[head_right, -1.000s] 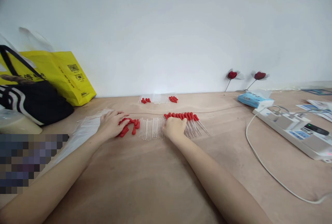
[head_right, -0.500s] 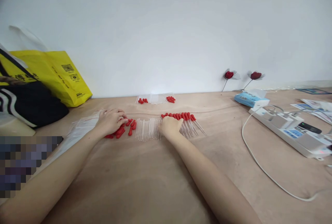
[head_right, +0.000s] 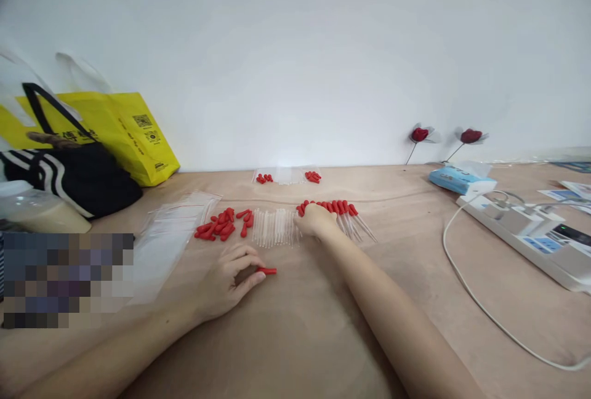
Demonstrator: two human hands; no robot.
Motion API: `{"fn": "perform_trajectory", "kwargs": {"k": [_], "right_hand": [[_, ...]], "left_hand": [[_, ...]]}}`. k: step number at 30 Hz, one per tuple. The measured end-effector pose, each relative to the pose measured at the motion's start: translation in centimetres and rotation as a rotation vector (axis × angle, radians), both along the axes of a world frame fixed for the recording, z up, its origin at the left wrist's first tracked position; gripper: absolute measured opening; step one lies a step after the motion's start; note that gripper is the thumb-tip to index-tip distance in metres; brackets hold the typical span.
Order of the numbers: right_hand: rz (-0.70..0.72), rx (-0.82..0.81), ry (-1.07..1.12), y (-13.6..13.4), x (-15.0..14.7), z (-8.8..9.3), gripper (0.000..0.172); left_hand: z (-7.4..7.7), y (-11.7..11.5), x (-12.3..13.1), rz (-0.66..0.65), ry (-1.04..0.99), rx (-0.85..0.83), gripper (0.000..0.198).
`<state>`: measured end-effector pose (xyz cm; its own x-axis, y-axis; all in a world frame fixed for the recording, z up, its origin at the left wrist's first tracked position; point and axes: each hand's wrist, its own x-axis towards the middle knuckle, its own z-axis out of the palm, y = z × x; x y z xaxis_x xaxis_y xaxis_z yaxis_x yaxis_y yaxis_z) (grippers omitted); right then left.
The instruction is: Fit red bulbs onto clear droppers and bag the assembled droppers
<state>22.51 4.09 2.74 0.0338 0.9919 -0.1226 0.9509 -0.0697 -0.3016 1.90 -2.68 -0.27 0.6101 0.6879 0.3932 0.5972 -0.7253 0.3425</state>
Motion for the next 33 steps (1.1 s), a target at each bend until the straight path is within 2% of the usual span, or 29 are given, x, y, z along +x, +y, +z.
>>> {"fn": "perform_trajectory", "kwargs": {"k": [4, 8, 11, 14, 17, 20, 24, 33], "right_hand": [[0.169, 0.024, 0.051, -2.4, 1.1, 0.1, 0.031], [0.291, 0.142, 0.094, -5.7, 2.2, -1.0, 0.018], [0.47, 0.332, 0.248, -7.4, 3.0, -2.5, 0.013], [0.568, 0.499, 0.284, -8.0, 3.5, -4.1, 0.013], [0.646, 0.716, 0.171, -7.9, 3.4, -5.1, 0.025], [0.656, 0.899, 0.03, -8.0, 3.0, -5.6, 0.037], [0.655, 0.918, 0.0, -8.5, 2.3, -5.7, 0.041], [0.718, 0.875, 0.102, -8.9, 1.6, -5.8, 0.047]], "left_hand": [[0.0, 0.0, 0.0, 0.01, 0.05, 0.005, 0.012], [-0.4, 0.0, 0.4, 0.018, 0.048, 0.02, 0.017], [-1.1, 0.1, 1.0, -0.008, 0.037, 0.023, 0.023], [-1.5, 0.3, 1.4, 0.017, -0.006, 0.032, 0.016], [-1.5, 0.3, 1.5, 0.059, -0.037, 0.059, 0.015], [-1.3, 0.2, 1.5, 0.101, -0.042, 0.052, 0.014], [-1.0, 0.1, 1.5, 0.131, -0.068, 0.031, 0.013], [-1.1, 0.3, 1.3, 0.13, -0.12, 0.012, 0.015]]}}
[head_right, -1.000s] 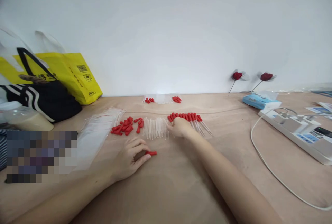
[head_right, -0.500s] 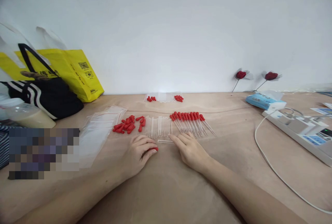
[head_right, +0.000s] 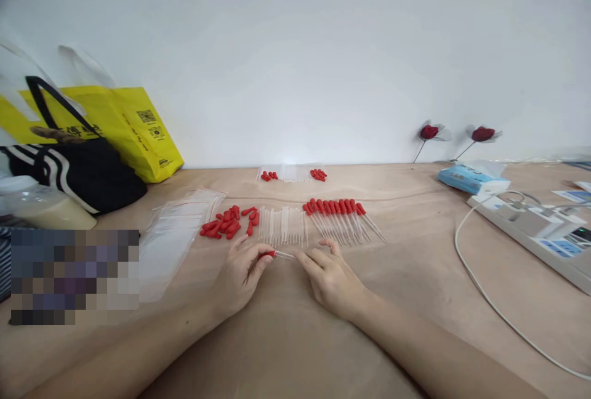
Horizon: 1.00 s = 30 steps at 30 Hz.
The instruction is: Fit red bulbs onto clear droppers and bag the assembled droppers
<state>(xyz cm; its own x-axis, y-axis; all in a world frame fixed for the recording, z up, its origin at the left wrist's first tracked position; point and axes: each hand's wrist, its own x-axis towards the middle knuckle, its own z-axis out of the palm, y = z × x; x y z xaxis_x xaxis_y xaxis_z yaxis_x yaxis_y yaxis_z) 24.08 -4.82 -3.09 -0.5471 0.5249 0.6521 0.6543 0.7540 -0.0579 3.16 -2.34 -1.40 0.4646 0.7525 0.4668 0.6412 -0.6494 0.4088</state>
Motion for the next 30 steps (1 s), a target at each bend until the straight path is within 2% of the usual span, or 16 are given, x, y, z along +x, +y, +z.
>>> {"fn": "perform_trajectory", "kwargs": {"k": [3, 9, 13, 18, 25, 30], "right_hand": [[0.024, -0.042, 0.014, 0.0, -0.1, 0.0, 0.046], [0.031, -0.073, 0.111, -0.1, -0.7, -0.1, 0.032], [0.064, -0.08, 0.117, -0.1, -0.8, 0.2, 0.039], [0.051, -0.026, 0.056, 0.0, -0.4, 0.9, 0.045], [0.021, 0.038, 0.034, -0.1, -0.5, 1.2, 0.037], [0.021, 0.022, 0.029, -0.3, -0.8, 1.2, 0.024]], "left_hand": [[0.0, -0.1, 0.0, 0.007, -0.023, 0.002, 0.016], [0.3, -0.2, 0.3, 0.0, -0.072, -0.02, 0.019], [0.3, -0.3, 0.3, -0.001, -0.087, -0.019, 0.019], [0.3, -0.6, 0.1, -0.061, -0.027, 0.017, 0.017], [0.5, -1.2, 0.3, -0.122, 0.045, 0.113, 0.015], [0.6, -1.5, 0.5, -0.168, 0.079, 0.148, 0.016]]}}
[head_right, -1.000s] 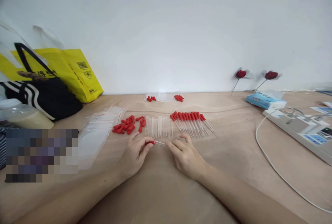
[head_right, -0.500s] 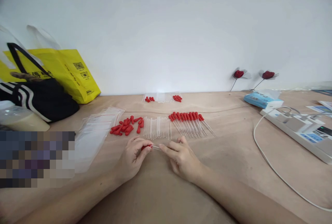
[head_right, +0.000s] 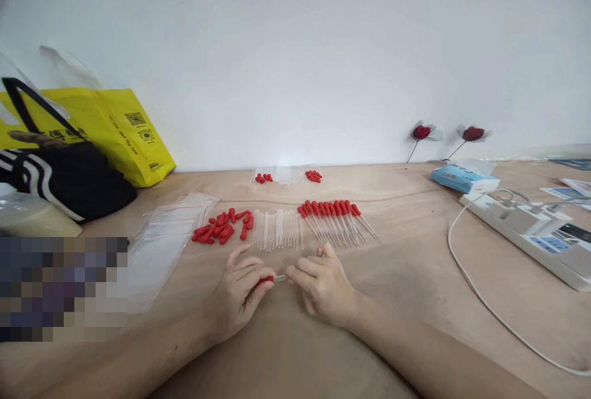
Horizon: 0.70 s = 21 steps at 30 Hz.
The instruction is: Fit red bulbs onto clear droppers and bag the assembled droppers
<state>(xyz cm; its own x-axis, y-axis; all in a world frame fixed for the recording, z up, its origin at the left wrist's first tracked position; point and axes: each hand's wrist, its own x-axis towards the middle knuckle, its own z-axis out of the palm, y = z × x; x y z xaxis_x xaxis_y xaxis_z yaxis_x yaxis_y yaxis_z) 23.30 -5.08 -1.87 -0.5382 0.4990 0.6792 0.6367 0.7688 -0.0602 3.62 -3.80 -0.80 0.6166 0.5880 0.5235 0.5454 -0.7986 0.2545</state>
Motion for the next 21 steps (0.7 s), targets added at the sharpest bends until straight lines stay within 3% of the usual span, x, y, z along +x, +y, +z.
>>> {"fn": "perform_trajectory", "kwargs": {"k": [12, 21], "right_hand": [[0.017, -0.032, 0.037, -0.04, -0.58, -0.19, 0.023], [-0.01, -0.1, 0.029, 0.29, -0.54, -0.4, 0.022]], "left_hand": [[0.03, -0.12, 0.23, -0.031, 0.021, -0.001, 0.018], [0.26, 0.58, -0.75, 0.018, 0.0, -0.064, 0.015]]}}
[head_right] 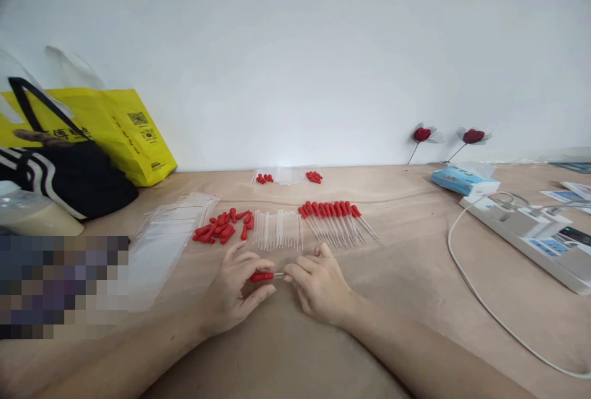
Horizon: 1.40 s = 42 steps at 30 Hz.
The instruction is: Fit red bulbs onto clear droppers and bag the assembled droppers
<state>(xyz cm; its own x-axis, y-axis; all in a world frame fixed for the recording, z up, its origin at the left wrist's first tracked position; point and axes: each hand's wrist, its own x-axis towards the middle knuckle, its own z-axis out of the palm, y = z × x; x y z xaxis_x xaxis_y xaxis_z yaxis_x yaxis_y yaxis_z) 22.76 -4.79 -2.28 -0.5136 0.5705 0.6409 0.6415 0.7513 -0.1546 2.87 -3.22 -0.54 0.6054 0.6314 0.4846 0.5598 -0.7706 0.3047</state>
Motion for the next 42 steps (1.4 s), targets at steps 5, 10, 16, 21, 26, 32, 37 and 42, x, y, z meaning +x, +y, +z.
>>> {"fn": "perform_trajectory", "kwargs": {"k": [5, 10, 16, 21, 26, 32, 37, 42], "right_hand": [[0.023, -0.028, 0.044, 0.2, 0.3, -0.1, 0.018], [0.006, -0.019, -0.017, 0.4, 0.6, 0.0, 0.016], [-0.064, 0.074, -0.129, 0.1, 0.6, 0.1, 0.018], [-0.291, -0.052, -0.08, 1.5, 1.4, 0.9, 0.022], [-0.59, -0.423, -0.026, 5.1, 2.1, 1.9, 0.025], [-0.753, -0.523, -0.045, 7.6, 0.7, 2.1, 0.028], [-0.84, -0.57, -0.058, 7.4, -0.2, 2.3, 0.031], [-0.871, -0.588, -0.052, 7.2, -0.6, 2.4, 0.033]], "left_hand": [[0.3, 0.3, -0.5, 0.013, 0.003, -0.031, 0.007], [0.4, 0.4, -0.5, 0.005, 0.01, -0.033, 0.008], [0.2, 0.5, -0.5, 0.024, 0.063, -0.044, 0.01], [-0.2, 0.7, -0.6, 0.165, 0.024, -0.009, 0.041], [-0.5, 0.9, -0.5, 0.167, 0.046, -0.004, 0.036], [-0.5, 1.0, -0.4, 0.142, 0.079, -0.01, 0.021], [-0.7, 1.1, -0.6, 0.131, 0.093, -0.014, 0.018], [-0.7, 1.2, -0.6, 0.122, 0.097, -0.008, 0.015]]}}
